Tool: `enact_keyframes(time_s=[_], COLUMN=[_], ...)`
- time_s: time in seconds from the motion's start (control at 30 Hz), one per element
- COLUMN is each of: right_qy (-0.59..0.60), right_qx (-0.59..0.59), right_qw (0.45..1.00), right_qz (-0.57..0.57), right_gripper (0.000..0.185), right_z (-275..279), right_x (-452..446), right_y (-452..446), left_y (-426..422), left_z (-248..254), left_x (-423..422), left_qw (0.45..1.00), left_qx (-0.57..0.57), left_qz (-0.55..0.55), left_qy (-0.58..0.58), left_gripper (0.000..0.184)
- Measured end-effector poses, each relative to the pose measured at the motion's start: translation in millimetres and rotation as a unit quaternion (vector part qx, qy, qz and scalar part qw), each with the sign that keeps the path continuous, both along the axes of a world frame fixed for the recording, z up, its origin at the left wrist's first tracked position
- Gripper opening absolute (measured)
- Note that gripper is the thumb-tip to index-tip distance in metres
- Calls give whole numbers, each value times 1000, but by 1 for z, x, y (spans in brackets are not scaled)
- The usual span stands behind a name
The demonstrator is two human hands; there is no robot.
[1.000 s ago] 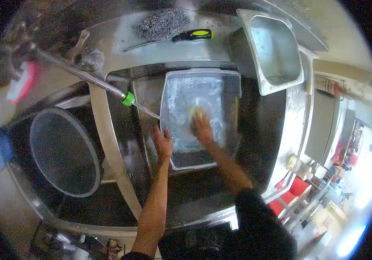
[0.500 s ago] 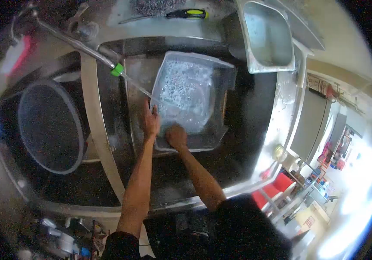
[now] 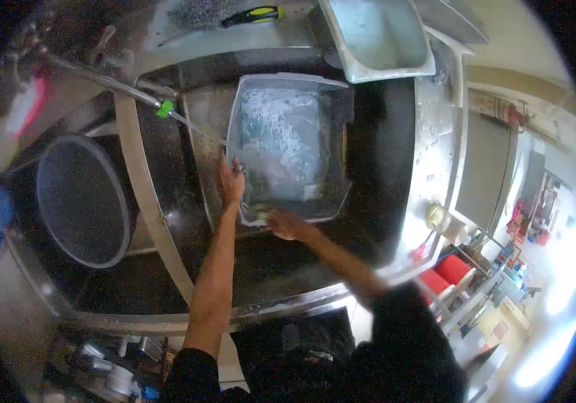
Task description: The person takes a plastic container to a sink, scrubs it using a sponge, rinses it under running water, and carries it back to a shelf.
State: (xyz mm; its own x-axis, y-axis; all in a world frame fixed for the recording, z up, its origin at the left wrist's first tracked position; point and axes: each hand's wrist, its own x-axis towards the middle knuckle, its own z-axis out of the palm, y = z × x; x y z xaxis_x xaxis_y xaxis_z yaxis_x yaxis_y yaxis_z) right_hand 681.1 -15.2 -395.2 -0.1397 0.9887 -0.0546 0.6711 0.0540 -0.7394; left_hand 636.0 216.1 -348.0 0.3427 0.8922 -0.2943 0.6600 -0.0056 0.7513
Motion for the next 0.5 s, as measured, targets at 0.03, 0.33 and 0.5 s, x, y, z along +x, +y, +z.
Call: enact_keyframes(time_s=[0.03, 0.33, 0.5], right_qy=[-20, 120, 341], right_qx=[-95, -280, -300], right_qw=[995, 947, 815], right_qz=[17, -99, -359], right_gripper=[29, 29, 36], right_z=[17, 152, 70], right_x=[21, 33, -21], right_y=[7, 81, 111], left_y=[3, -10, -2], left_z=[-6, 4, 6], left_x=[3, 1, 1], left_qw=[1000, 999, 998], left_qx=[7, -29, -29], left_qz=[4, -2, 20], left_qy=[-5, 30, -48], left_gripper=[53, 57, 56])
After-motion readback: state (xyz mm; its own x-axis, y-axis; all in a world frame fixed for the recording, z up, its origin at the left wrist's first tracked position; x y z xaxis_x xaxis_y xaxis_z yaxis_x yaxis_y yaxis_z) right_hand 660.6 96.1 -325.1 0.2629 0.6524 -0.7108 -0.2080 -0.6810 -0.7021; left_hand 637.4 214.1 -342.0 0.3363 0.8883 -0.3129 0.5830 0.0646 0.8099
